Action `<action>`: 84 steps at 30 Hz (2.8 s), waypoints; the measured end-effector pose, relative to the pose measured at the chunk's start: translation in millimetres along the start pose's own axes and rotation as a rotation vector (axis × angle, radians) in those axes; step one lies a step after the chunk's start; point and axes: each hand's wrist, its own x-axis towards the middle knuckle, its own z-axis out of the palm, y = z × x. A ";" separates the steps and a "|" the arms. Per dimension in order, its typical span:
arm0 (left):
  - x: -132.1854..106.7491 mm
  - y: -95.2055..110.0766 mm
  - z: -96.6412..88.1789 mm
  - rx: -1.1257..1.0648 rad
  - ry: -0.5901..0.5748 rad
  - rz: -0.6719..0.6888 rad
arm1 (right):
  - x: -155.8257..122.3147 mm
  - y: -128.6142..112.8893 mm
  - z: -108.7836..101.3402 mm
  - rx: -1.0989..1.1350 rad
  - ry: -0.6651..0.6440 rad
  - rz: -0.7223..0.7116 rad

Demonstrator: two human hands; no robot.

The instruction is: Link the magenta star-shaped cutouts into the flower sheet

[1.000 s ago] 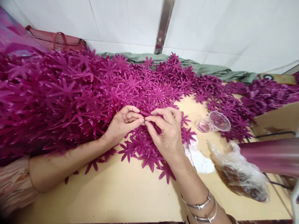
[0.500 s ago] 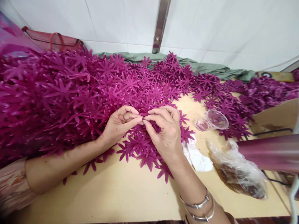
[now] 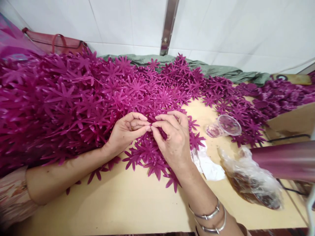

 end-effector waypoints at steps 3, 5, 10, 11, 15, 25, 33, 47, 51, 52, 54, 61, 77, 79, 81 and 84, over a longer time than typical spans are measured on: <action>0.0 -0.8 -0.5 0.005 0.004 -0.002 | 0.7 -0.7 -0.1 -0.018 0.003 -0.028; 0.3 -1.7 -1.1 0.023 0.010 0.007 | 0.8 -1.3 -0.1 -0.021 -0.009 -0.039; 1.2 -4.0 -2.3 0.043 0.003 0.035 | -0.3 -3.1 1.1 -0.009 -0.022 -0.027; 1.4 -4.2 -2.4 0.040 -0.001 0.037 | -0.5 -3.5 1.5 -0.008 -0.018 -0.023; 2.0 -3.4 -1.9 0.060 -0.001 0.052 | -0.8 -5.5 3.2 -0.021 0.008 -0.028; 3.6 -3.4 -1.6 0.088 0.023 0.066 | -2.0 -7.5 6.0 0.022 0.005 0.043; 2.3 5.4 1.1 0.046 0.019 0.031 | -4.3 -10.4 5.4 0.139 -0.019 0.242; 4.6 4.8 1.2 0.026 0.044 -0.069 | -4.7 -10.9 7.4 0.071 -0.008 0.153; 4.9 3.5 0.4 0.052 0.046 -0.077 | -5.0 -11.7 8.4 0.078 -0.016 0.164; 5.0 3.2 0.1 0.059 0.046 -0.075 | -5.1 -12.2 8.5 0.086 -0.025 0.175; 5.3 2.9 -0.5 0.071 0.042 -0.064 | -5.1 -13.4 8.7 0.108 -0.043 0.197; 5.6 4.6 -2.9 0.130 -0.005 -0.045 | -4.1 -16.6 10.7 0.181 -0.050 0.249; 3.2 -1.1 -3.7 0.166 -0.070 -0.004 | -5.7 -7.5 14.6 0.493 -0.243 0.528; 2.4 -1.2 -3.6 0.189 -0.076 0.003 | -5.2 -8.3 14.7 0.485 -0.234 0.528; 2.0 -0.8 -3.3 0.205 -0.077 0.009 | -4.9 -8.4 15.5 0.502 -0.239 0.539; 2.0 0.1 -3.2 0.193 -0.083 0.010 | -5.2 -6.3 17.1 0.538 -0.256 0.556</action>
